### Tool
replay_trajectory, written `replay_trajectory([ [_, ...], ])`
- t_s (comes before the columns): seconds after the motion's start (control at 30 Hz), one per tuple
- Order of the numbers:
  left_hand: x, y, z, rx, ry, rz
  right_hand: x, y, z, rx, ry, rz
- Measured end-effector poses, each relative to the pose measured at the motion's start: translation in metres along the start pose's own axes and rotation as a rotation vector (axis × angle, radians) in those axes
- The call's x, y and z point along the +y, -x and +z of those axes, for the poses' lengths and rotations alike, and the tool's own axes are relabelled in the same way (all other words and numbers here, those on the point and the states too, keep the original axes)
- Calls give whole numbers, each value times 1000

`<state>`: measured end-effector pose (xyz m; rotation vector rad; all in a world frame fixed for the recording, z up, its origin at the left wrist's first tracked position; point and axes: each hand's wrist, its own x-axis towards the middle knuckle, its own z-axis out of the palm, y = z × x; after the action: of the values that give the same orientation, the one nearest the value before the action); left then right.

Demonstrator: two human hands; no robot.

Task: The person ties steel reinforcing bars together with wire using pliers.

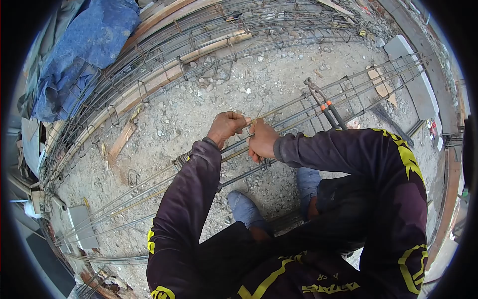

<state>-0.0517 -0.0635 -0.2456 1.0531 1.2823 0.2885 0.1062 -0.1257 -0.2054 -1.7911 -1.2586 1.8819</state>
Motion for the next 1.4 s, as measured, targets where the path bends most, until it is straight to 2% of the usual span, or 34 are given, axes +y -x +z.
replay_trajectory([
  [0.33, 2, 0, -5, -9, -57, -73, 1, 6, 1, 6, 144, -60],
  [0.73, -4, -6, 1, 59, -28, 41, 5, 5, -7, -6, 222, -19],
  [0.9, -6, -3, 5, 94, 50, 77, -14, 10, -22, -150, 188, -12],
  [1.03, -3, 3, 10, 127, 78, 102, -36, -2, -37, -213, 531, -23],
  [1.07, -6, 1, 11, 147, 66, 128, -31, -11, -36, -168, 624, -46],
  [1.17, -20, -6, 9, 212, 14, 162, -30, -21, -42, 11, 868, -365],
  [1.2, -21, -9, 8, 228, -16, 157, -35, -25, -46, -33, 920, -397],
  [1.3, -27, -13, 9, 236, -37, 154, -45, -23, -48, -52, 994, -455],
  [1.4, -27, -14, 7, 238, -107, 131, -46, -18, -50, -69, 953, -397],
])
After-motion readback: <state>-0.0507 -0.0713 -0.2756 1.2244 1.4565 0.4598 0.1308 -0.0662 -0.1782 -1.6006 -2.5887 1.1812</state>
